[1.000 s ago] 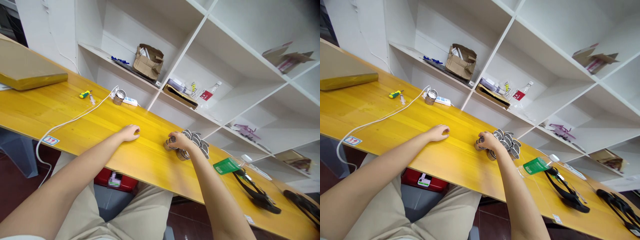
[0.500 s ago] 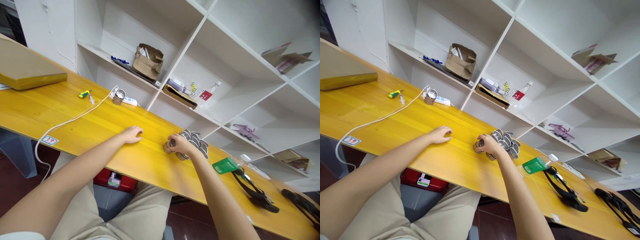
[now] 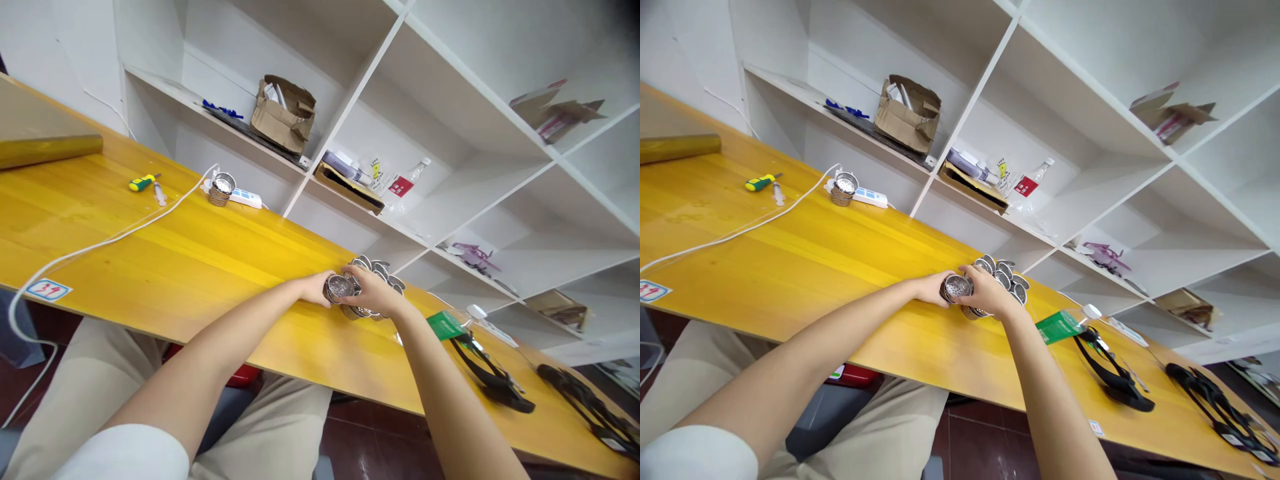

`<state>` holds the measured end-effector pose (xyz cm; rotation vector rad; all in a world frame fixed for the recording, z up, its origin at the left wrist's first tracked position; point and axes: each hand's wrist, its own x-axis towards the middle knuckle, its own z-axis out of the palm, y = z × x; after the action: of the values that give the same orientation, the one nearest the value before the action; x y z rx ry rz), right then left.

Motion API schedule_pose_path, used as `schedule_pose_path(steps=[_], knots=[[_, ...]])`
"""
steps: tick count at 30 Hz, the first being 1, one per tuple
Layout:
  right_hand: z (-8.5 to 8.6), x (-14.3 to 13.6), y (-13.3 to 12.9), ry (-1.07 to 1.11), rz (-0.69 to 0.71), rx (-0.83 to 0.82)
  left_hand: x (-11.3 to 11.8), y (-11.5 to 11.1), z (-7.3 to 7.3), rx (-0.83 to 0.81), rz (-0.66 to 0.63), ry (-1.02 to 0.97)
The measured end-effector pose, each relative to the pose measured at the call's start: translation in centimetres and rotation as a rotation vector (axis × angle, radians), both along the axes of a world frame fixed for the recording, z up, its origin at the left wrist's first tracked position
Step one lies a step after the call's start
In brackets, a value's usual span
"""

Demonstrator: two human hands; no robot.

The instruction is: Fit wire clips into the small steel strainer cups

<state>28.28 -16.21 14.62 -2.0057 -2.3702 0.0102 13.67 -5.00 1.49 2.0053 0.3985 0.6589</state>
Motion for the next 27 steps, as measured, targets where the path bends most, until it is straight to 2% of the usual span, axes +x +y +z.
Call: schedule_pose_path(steps=[4, 9, 15, 22, 27], knots=[[0.3, 1.8, -1.0, 0.027, -0.026, 0.054, 0.2, -0.7, -0.9, 0.070, 0.096, 0.008], [-0.2, 2.9, -1.8, 0.086, -0.097, 0.147, 1.1, -2.6, -0.1, 0.224, 0.281, 0.172], [-0.1, 3.3, -3.0, 0.134, -0.135, 0.173, 2.7, -4.4, 0.1, 0.192, 0.443, 0.247], [-1.1, 4.1, -3.5, 0.109, -0.187, 0.177, 2.7, -5.4, 0.2, 0.161, 0.441, 0.211], [-2.1, 3.4, -2.8, 0.035, -0.121, 0.177, 2.4, -5.1, 0.3, 0.145, 0.416, 0.197]])
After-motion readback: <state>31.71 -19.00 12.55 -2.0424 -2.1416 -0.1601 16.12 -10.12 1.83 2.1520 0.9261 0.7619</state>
